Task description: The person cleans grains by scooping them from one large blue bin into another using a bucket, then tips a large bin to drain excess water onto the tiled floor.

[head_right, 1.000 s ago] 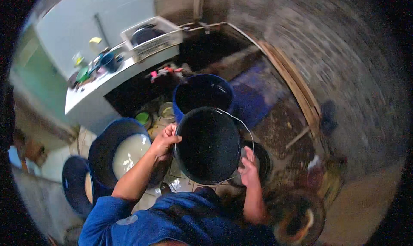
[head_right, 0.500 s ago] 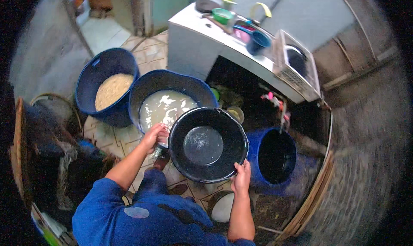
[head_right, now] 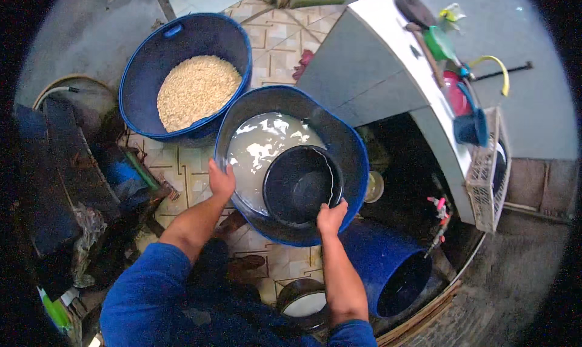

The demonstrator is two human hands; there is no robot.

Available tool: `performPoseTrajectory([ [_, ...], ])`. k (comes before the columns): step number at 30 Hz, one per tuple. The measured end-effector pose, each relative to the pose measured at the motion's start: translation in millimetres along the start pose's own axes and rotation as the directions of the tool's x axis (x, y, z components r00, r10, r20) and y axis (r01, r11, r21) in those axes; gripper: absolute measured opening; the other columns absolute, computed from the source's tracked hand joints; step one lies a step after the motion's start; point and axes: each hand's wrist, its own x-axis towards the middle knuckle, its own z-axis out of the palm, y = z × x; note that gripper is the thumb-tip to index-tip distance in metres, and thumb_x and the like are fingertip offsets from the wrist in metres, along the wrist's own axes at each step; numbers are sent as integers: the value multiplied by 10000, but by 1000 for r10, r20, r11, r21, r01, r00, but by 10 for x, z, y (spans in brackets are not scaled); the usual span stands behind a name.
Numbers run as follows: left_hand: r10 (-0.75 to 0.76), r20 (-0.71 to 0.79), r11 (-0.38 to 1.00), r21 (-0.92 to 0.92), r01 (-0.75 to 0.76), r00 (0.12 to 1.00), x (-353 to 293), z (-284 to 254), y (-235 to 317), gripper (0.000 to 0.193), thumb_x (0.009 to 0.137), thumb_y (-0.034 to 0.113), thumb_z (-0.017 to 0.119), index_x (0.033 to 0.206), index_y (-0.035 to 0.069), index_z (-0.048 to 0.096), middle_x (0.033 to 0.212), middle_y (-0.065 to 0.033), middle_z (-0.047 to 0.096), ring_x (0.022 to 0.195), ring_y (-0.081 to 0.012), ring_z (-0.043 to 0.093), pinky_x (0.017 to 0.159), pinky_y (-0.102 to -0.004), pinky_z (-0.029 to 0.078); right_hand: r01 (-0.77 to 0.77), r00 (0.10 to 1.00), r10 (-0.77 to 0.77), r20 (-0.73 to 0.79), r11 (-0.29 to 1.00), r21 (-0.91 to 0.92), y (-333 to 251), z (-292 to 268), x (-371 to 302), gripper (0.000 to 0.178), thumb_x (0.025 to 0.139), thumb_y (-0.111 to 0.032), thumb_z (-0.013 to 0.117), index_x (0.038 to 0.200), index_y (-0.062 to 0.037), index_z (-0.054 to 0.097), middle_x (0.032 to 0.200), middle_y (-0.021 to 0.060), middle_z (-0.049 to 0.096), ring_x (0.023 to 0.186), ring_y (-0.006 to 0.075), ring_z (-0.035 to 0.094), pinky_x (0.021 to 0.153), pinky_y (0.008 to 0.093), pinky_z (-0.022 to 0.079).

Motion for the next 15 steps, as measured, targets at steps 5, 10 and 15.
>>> performPoseTrajectory([
  [5,149,-188,989,25,-147,971,30,123,-37,538,852,132,515,1317,-49,314,1195,-298,462,1088,-440,464,931,-452,382,-69,997,74,37,990,-127,-158,942,508,579,722,-66,643,1204,86,360,1184,269,436,1113,424,422,984,427,336],
  [10,72,-130,997,7,-72,989,34,18,13,491,882,93,479,1324,-32,305,1233,-268,435,1138,-421,440,948,-436,374,-55,997,68,47,967,-248,-222,1721,763,578,715,-34,622,1206,72,336,1177,251,422,1087,402,437,967,436,354],
  [15,6,-48,998,-64,-9,999,55,-61,141,490,861,61,468,1315,-39,312,1157,-286,465,1067,-447,460,913,-459,377,-31,998,51,44,925,-378,-272,2134,800,682,734,45,538,1349,-18,250,1235,237,401,1055,422,462,921,463,392],
])
